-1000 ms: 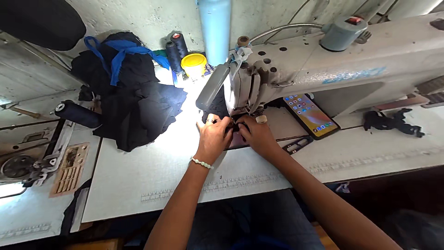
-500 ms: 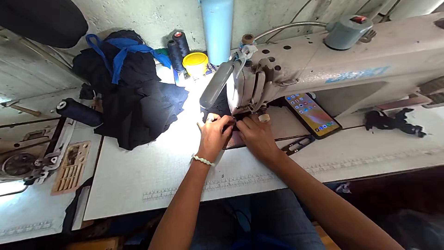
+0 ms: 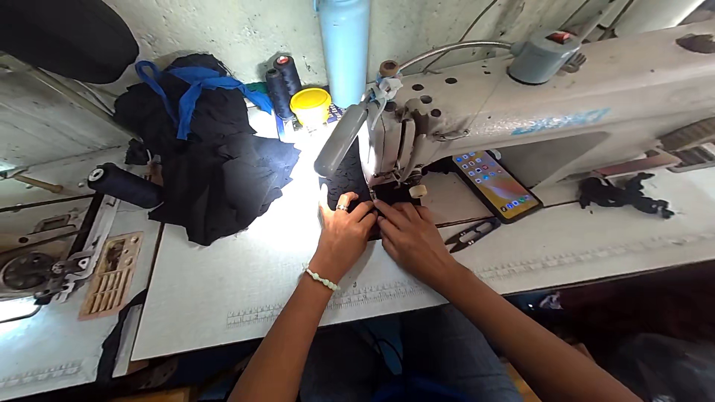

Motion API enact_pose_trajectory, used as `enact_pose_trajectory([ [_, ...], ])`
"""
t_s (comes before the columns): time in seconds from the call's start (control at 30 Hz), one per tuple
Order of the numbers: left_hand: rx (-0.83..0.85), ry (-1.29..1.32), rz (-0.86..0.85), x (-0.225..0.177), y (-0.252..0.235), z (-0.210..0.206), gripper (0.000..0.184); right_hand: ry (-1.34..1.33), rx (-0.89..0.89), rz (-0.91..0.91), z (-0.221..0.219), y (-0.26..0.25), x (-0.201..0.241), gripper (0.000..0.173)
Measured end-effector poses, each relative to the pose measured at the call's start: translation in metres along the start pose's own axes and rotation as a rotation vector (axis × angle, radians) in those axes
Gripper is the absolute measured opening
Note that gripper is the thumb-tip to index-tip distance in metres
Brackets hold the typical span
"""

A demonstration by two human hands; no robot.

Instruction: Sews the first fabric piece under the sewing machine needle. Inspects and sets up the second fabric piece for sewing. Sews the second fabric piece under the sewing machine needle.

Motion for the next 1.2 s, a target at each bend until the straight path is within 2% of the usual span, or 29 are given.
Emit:
enact_pose_trajectory([
  [0.1, 0.000, -0.035, 0.007, -0.001, 0.003, 0.000, 0.019, 0.052, 0.025, 0.068, 0.004, -0.001, -0.002, 0.012],
  [0.4, -0.012, -0.139, -0.110, -0.009, 0.006, 0.001, 0.019, 0.144, 0.025, 0.092, 0.003, 0.006, -0.002, 0.015],
  [0.63, 0.015, -0.111, 0.005, -0.004, 0.001, 0.001, 0.019, 0.159, 0.032, 0.097, 0.004, 0.000, -0.003, 0.016],
  [0.83, 0.062, -0.047, 0.015, 0.014, -0.006, -0.001, 0.019, 0.135, 0.025, 0.067, -0.007, -0.011, -0.013, 0.017],
  [1.2, 0.087, 0.097, 0.131, 0.022, -0.011, -0.002, 0.020, 0.082, 0.008, -0.023, -0.012, -0.014, -0.018, 0.015],
])
Point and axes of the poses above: each hand's wrist, its own y-axis away from the middle knuckle, its own z-axis out of the back of the hand, x = y × z, the point moved 2 cm from there along -y, towards the middle knuckle
